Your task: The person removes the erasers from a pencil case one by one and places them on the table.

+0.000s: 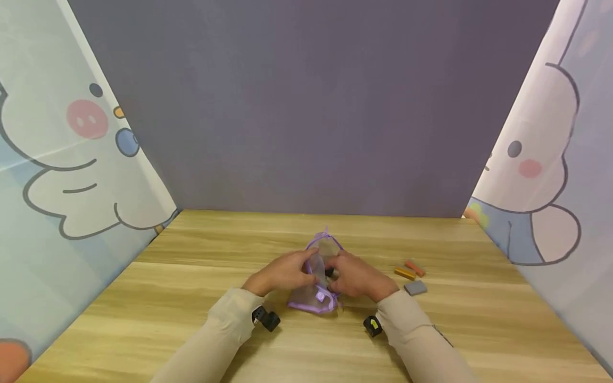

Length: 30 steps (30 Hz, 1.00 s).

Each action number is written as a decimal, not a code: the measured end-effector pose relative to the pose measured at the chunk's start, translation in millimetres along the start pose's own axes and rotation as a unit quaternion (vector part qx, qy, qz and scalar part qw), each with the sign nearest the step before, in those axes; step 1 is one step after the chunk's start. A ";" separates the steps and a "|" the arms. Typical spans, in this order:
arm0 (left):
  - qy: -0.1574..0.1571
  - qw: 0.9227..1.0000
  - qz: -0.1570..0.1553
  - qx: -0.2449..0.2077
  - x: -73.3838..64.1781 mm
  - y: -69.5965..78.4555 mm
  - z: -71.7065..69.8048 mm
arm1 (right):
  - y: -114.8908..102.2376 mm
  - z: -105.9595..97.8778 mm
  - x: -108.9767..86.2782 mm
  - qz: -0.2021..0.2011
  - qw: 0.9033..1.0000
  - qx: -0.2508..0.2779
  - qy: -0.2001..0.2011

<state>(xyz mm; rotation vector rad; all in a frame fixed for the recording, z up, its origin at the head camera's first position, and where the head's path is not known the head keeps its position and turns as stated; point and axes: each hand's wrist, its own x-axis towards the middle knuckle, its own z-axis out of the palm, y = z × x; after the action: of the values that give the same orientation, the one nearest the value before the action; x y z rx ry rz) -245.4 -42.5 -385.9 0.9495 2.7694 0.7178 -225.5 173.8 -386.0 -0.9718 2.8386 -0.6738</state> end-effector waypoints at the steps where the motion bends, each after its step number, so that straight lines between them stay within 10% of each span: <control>1: 0.003 1.000 0.007 0.001 1.2 0.3 0.1 | 0.2 -1.0 0.1 0.001 1.000 -0.004 0.000; 9: 0.001 0.999 0.050 -0.008 5.2 -1.9 3.2 | 3.2 -0.9 -1.3 -0.014 1.000 -0.012 -0.008; 30: 0.007 0.999 0.024 -0.025 2.1 -6.4 4.2 | 1.8 0.4 1.5 -0.036 0.999 -0.005 0.004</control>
<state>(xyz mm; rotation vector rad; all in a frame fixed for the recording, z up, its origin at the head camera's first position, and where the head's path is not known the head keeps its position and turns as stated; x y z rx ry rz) -249.5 -43.9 -392.5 1.0085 2.7362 0.7995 -227.7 174.0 -387.0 -1.0810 2.8293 -0.6720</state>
